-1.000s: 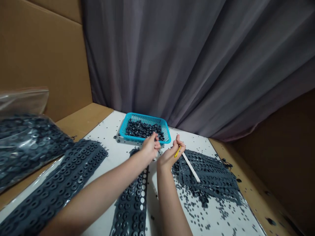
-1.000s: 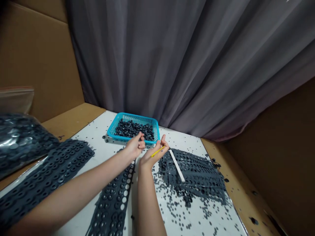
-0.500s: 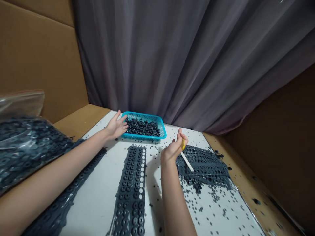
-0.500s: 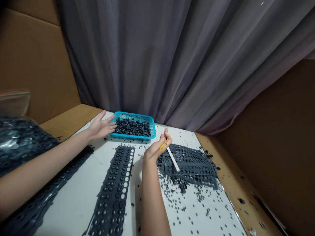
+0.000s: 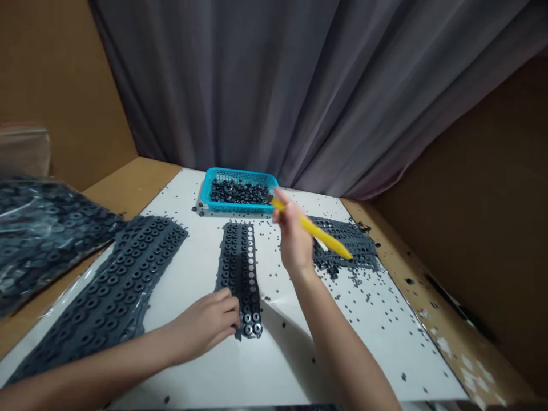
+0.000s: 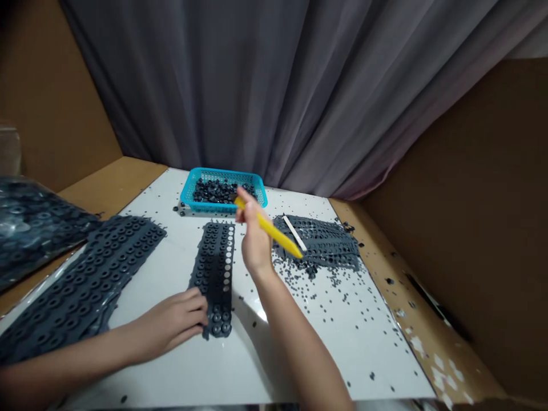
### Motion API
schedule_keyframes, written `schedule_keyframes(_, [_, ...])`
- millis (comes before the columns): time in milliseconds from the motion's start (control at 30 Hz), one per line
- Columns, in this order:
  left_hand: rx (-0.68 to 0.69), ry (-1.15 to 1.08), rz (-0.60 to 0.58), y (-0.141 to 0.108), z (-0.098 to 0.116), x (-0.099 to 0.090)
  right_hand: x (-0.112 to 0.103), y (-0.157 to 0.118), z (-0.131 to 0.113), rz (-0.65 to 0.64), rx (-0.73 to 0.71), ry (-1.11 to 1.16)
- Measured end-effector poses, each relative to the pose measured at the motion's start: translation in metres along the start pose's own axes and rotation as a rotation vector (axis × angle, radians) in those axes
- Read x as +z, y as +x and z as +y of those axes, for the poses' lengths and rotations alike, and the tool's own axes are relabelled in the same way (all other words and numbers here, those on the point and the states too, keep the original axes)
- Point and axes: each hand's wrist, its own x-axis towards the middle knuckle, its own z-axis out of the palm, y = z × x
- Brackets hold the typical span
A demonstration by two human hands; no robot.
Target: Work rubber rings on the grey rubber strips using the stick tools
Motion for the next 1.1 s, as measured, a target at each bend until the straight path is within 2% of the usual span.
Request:
schedule_keyframes(67, [0.062, -0.015, 0.005, 0.000, -0.002, -0.006, -0.013, -0.034, 0.010, -0.195, 0.189, -0.085])
schedule_keyframes(100, [0.076, -0.036, 0.013, -0.001, -0.002, -0.009, -0.022, -0.052, 0.016, -0.250, 0.301, -0.090])
schedule_keyframes(200, [0.045, -0.085, 0.024, -0.008, 0.000, -0.018, -0.050, -0.100, 0.030, -0.221, 0.538, -0.120])
schedule_keyframes(267, [0.001, -0.092, 0.013, -0.011, 0.002, -0.022, -0.062, -0.122, 0.037, -0.197, 0.600, -0.126])
schedule_keyframes(367, [-0.064, -0.083, 0.044, -0.004, 0.006, -0.024, -0.067, -0.137, 0.042, -0.165, 0.585, -0.180])
schedule_keyframes(467, [-0.122, -0.035, 0.080, 0.015, 0.010, -0.022, -0.062, -0.138, 0.045, -0.148, 0.548, -0.221])
schedule_keyframes(633, [-0.160, 0.053, 0.023, 0.044, 0.009, -0.014, -0.057, -0.137, 0.049, -0.192, 0.521, -0.271])
schedule_keyframes(867, [-0.069, 0.103, -0.076, 0.058, 0.004, -0.014, -0.052, -0.135, 0.048, -0.233, 0.378, -0.494])
schedule_keyframes(1000, [0.014, 0.297, -0.134, 0.060, 0.011, -0.005, -0.052, -0.131, 0.051, -0.271, 0.403, -0.481])
schedule_keyframes(1100, [0.124, 0.468, -0.100, 0.055, 0.010, 0.007, -0.053, -0.132, 0.053, -0.263, 0.419, -0.473])
